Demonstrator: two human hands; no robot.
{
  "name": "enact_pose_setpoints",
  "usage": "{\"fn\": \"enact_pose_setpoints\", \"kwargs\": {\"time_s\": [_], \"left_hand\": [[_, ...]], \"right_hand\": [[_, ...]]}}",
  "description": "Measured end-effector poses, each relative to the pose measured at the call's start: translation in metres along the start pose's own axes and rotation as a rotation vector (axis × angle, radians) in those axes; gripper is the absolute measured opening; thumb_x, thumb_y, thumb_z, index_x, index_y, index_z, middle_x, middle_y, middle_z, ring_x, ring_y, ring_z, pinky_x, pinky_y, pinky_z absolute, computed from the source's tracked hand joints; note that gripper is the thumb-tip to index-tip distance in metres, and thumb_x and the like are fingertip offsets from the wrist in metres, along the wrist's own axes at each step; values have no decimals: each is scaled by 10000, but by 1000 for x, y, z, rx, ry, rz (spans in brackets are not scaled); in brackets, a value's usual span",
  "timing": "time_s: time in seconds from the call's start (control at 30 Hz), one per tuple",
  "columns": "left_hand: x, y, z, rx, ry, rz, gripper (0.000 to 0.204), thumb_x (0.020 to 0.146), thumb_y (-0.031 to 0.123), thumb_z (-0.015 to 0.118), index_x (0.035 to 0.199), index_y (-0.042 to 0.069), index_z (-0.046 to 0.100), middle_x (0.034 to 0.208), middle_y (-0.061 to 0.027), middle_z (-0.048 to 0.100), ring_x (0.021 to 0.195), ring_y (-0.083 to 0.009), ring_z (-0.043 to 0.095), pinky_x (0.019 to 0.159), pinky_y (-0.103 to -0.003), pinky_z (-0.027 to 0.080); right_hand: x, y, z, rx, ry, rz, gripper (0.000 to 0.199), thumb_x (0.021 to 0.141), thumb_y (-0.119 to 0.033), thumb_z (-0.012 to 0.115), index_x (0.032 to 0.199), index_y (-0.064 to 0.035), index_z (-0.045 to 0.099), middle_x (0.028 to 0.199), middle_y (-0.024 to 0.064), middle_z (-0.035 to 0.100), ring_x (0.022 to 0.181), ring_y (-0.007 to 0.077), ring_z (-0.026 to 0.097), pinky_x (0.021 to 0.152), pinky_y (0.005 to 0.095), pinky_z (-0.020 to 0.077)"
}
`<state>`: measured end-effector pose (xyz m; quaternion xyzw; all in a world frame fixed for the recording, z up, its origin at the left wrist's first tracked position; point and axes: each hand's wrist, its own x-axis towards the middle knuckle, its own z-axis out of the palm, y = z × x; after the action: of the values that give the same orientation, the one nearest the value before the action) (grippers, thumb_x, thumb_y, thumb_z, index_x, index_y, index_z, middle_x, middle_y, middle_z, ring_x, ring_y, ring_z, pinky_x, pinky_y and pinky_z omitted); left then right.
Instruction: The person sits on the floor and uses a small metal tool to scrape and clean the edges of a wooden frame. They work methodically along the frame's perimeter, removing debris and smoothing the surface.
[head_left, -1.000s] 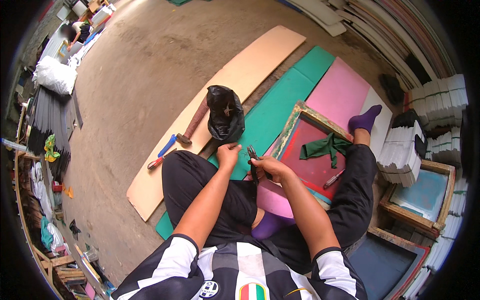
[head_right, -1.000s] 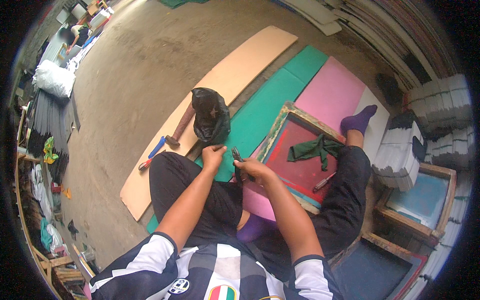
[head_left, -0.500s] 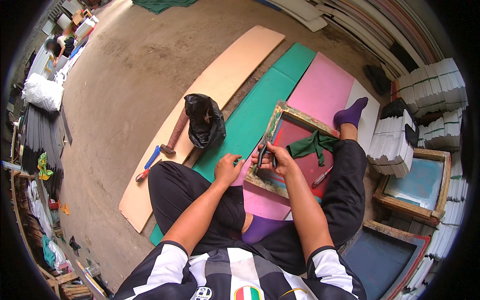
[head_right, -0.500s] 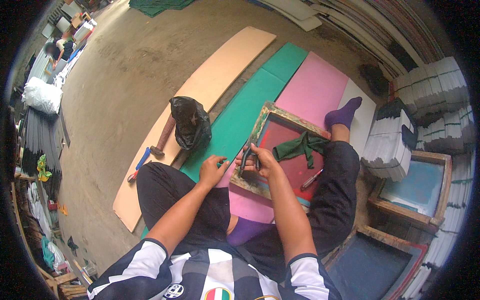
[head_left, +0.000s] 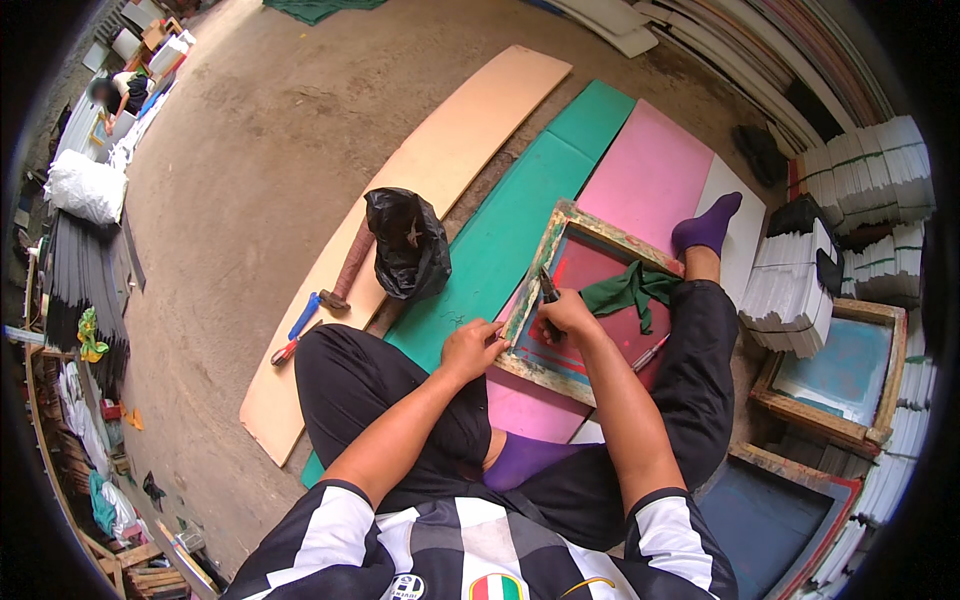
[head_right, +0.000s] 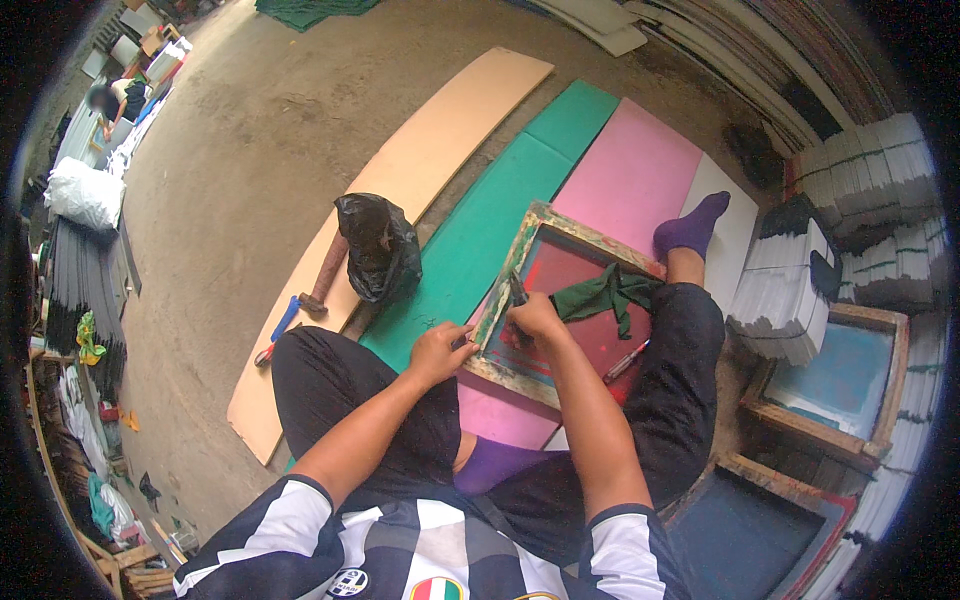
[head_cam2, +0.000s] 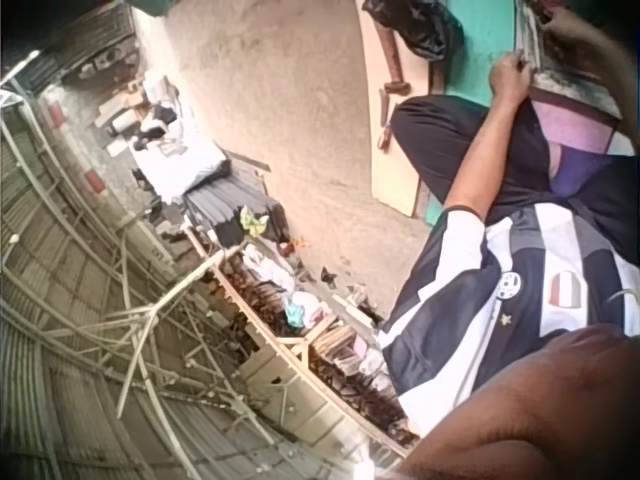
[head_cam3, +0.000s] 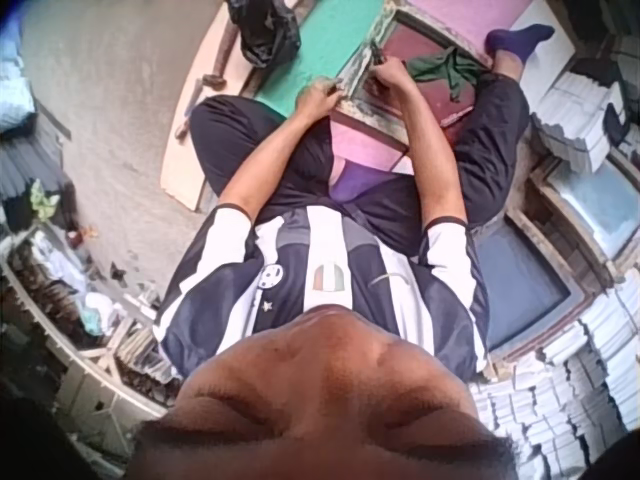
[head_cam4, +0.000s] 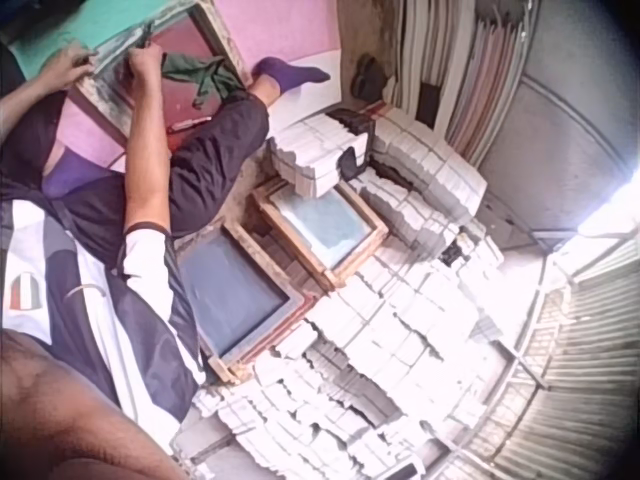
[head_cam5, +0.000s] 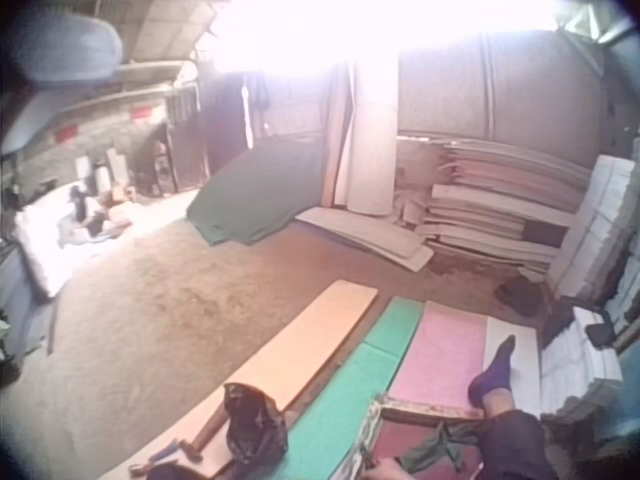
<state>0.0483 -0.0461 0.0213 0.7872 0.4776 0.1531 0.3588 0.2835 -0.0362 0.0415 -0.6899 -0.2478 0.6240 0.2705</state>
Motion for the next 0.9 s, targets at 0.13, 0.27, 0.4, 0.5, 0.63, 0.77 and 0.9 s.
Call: {"fn": "enact_pose_setpoints", "kwargs": {"time_s": [0.13,0.27,0.4,0.5,0.63,0.77,0.9], "left_hand": [[2,-3,4,-3,-8,2,347,869,364,755,1145,153,760,923,-79,695,857,-308,697,733,-431,553],[3,-2,3,22,-29,-12,346,867,361,753,1147,157,760,944,-77,700,870,-318,697,742,-436,554],[4,-6,0,-148,36,-45,371,904,381,743,1149,102,752,910,-85,718,806,-262,705,713,-408,541],[11,-21,5,-623,131,-227,384,947,386,721,1120,46,751,833,-52,709,656,-156,642,595,-329,484],[22,-23,-17,-1043,18,-513,351,980,359,700,1053,19,751,752,13,654,522,-47,482,466,-230,343],[19,-42,-16,-1074,30,-594,273,966,305,726,998,34,743,719,26,622,504,-40,462,415,-223,300],[19,-55,-13,-1018,118,-684,282,905,291,787,996,25,759,752,-30,706,544,-76,559,469,-269,419]], "right_hand": [[12,15,-1,-239,148,-125,137,813,-20,633,947,9,627,694,134,647,545,233,638,473,382,507],[7,23,6,-535,349,-290,258,795,-56,643,1042,16,663,823,228,711,750,377,712,667,468,556],[-10,9,10,-670,346,-327,313,775,-97,645,1069,7,676,968,282,708,974,470,672,862,517,526],[-32,6,25,-791,190,-384,291,784,-120,648,1055,-19,675,962,274,711,947,465,681,843,537,531],[-59,0,56,-956,48,-379,242,804,-151,661,1026,-53,661,923,256,714,922,453,691,826,561,535],[-56,5,67,-983,-16,-463,306,873,-295,708,1047,-46,668,911,258,707,879,458,691,783,550,537],[-35,18,62,-723,-201,-384,314,978,-332,642,1043,-25,658,834,198,718,797,365,730,683,456,559]]}}
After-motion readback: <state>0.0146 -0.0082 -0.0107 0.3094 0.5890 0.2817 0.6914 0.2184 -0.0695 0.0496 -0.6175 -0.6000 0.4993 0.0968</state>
